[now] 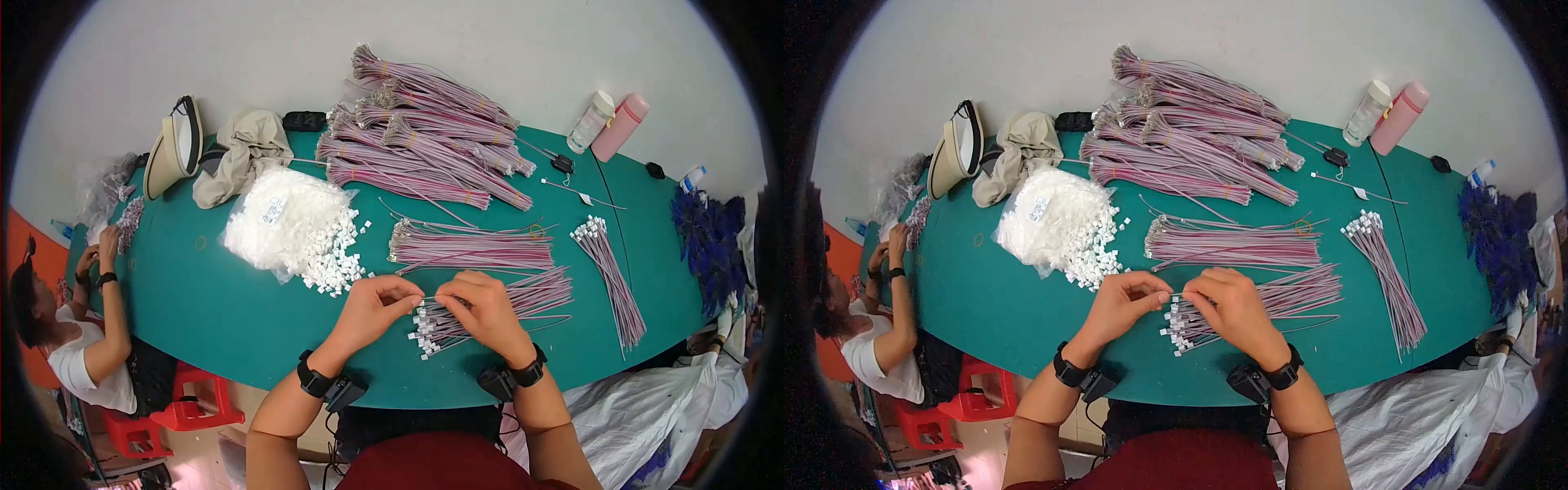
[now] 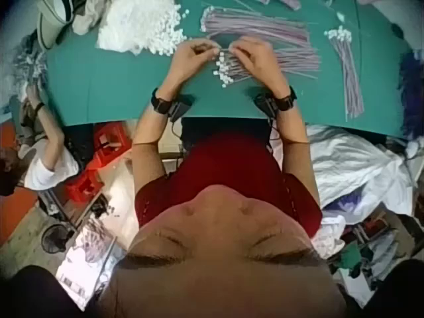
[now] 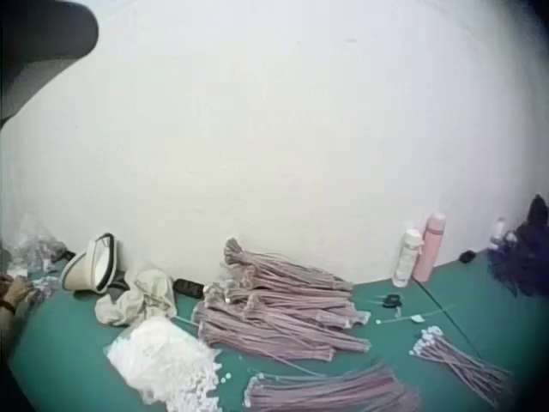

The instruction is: The person assembles electronic components by hand, picking up a wire and a connector, fitting the connector onto the end of the wire, and placing the completed assembly onto the table.

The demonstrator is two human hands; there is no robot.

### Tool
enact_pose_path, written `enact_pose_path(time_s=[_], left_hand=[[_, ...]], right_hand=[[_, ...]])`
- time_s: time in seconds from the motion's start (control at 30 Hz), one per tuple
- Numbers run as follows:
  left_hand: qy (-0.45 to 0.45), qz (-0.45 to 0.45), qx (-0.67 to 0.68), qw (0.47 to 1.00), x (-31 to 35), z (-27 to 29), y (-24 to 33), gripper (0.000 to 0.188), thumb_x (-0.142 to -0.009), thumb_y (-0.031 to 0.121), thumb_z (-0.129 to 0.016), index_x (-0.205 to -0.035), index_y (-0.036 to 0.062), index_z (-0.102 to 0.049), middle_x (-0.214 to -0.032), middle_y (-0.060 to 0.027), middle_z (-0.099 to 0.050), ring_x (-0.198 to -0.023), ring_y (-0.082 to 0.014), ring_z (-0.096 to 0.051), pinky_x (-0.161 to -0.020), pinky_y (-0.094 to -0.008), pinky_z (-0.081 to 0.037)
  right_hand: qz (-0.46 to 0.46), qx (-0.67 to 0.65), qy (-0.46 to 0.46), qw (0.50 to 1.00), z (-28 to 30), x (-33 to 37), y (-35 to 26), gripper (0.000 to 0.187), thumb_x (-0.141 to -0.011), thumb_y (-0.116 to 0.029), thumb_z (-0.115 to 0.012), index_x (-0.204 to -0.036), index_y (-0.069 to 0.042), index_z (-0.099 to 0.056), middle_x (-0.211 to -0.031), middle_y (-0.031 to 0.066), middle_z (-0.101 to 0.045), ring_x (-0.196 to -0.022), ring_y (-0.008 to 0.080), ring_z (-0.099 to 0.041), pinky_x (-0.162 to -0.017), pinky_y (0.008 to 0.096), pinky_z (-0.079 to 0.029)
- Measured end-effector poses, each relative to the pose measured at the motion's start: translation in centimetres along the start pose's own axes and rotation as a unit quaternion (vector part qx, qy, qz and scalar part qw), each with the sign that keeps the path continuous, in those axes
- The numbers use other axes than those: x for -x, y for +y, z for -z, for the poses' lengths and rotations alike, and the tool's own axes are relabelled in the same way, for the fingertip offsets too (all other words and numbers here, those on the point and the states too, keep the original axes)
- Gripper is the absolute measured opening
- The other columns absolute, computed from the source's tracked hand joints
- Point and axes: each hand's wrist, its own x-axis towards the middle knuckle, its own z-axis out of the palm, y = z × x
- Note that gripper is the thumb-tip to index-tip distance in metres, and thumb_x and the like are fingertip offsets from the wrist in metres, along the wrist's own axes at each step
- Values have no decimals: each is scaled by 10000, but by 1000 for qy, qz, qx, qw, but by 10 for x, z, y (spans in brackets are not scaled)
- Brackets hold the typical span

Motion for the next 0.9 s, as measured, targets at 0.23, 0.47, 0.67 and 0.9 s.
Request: enact_pose_path(time_s=[0.23, 0.47, 0.67, 0.9], left_hand=[[6, -21, -12, 1000, 1, -2, -3, 111, -881, 70, -713, -973, 11, -698, -835, 3, -677, -757, -41, -607, -684, -201, -495], [-1, -17, 8, 1000, 1, 0, -1, 83, -881, 74, -714, -934, 14, -690, -809, 24, -658, -735, -24, -576, -650, -186, -454], [-7, -19, 27, 999, 0, -3, -4, 79, -884, 83, -712, -909, 13, -686, -799, 30, -651, -703, -15, -547, -612, -184, -429], [61, -109, -167, 978, 1, -8, 4, 97, -868, 105, -730, -866, 15, -692, -803, 28, -653, -654, -34, -537, -571, -207, -424]], right_hand=[[1, -43, 33, 999, -5, 1, 1, 55, -823, -26, -706, -864, -6, -675, -669, 77, -545, -558, 203, -516, -492, 317, -381], [-8, -58, 19, 998, -10, 3, 2, 65, -825, -23, -705, -878, 0, -676, -690, 79, -570, -547, 188, -529, -490, 301, -392], [-58, -108, 10, 992, -14, 4, -4, 63, -828, -21, -698, -882, 3, -675, -707, 83, -589, -542, 191, -542, -492, 298, -406], [-33, -34, 12, 999, -20, 4, -4, 66, -828, -48, -687, -865, -2, -656, -730, 125, -593, -579, 299, -576, -515, 356, -451]])
